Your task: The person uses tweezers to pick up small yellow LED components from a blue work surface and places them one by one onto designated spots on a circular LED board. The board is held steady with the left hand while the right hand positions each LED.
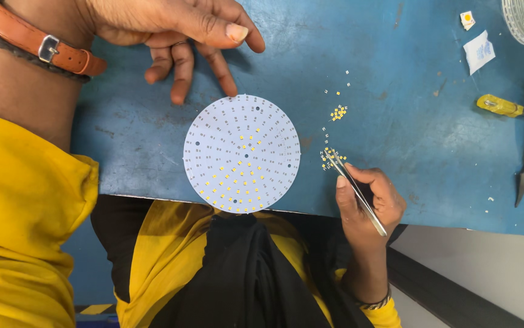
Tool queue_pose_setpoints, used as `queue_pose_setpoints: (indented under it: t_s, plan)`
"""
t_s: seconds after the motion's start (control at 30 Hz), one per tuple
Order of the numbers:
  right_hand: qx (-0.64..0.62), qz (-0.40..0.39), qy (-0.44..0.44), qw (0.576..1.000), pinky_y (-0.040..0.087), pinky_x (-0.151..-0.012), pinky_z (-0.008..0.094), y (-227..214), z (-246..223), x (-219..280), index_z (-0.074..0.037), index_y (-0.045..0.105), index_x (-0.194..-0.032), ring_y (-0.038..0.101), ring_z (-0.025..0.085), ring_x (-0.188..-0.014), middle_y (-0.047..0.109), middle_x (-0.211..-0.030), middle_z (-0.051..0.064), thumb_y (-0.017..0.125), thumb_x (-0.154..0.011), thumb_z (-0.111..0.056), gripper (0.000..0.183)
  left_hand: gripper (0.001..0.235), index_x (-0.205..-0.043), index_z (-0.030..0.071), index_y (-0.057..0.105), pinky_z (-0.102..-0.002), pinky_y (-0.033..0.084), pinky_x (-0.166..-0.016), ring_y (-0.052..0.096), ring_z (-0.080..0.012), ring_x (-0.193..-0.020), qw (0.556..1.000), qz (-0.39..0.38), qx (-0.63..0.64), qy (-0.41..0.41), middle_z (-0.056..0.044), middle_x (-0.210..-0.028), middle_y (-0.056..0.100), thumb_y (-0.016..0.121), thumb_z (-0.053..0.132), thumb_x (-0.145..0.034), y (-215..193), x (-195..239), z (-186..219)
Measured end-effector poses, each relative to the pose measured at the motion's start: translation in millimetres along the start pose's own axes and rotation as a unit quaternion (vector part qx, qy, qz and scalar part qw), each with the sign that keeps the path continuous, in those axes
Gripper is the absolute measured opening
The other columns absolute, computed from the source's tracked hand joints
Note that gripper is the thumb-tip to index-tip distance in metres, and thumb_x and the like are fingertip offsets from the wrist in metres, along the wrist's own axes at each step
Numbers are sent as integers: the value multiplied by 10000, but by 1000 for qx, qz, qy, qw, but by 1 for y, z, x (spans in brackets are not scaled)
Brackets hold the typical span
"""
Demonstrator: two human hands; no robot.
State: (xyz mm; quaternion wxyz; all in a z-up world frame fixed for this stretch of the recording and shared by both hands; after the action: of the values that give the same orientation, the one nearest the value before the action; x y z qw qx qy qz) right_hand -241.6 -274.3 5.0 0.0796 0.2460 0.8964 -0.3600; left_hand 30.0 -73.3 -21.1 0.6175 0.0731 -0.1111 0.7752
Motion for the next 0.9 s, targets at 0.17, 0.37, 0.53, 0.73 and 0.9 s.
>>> queue_pose_setpoints:
  t_s: [0.17,0.37,0.53,0.73,0.9]
  plan:
    - [-1,-17,-16,1000,458,-679,202,1,-6,-1,30,708,-1058,598,52,-736,675,-867,37,765,-967,-96,166,836,-1489,-16,514,-284,597,-346,807,-285,-531,1000,6,-17,0,-313,-1069,737,639,569,-906,0,1,0]
    - [-19,-2,14,1000,420,-647,201,-2,2,1,37,717,-1069,548,46,-704,648,-831,36,763,-961,-69,158,841,-1478,-18,513,-293,592,-339,802,-294,-532,1000,3,-11,-6,-315,-1062,737,634,577,-897,0,-1,1]
    - [17,-10,-7,1000,432,-665,207,1,-2,0,37,714,-1065,557,55,-728,653,-855,38,764,-964,-39,136,847,-1477,-20,514,-293,590,-340,803,-294,-535,1000,6,-14,-9,-315,-1062,737,636,582,-894,-1,0,-2]
    - [16,-32,-24,999,443,-659,230,13,-23,13,11,711,-1037,569,71,-706,657,-830,36,738,-949,-64,119,919,-1520,-2,448,-287,585,-360,800,-277,-583,1000,-20,-19,-2,-291,-1098,732,599,656,-896,4,-5,-2]
    - [-47,-174,-67,981,471,-644,232,39,-39,6,8,716,-1022,629,87,-712,710,-874,51,754,-926,-131,173,955,-1489,-21,467,-318,582,-362,783,-297,-572,999,15,-24,-36,-309,-1059,738,606,688,-864,3,-4,-6]
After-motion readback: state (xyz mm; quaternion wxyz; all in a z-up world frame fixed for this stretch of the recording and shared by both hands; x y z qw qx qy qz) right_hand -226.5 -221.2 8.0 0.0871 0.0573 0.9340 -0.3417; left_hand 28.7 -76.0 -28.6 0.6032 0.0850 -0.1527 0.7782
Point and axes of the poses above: each hand's wrist, its own x-axis away from the middle knuckle, its own y-axis out of the palm, z = x × y, the point moved 9 cm from there along -x, towards the middle knuckle
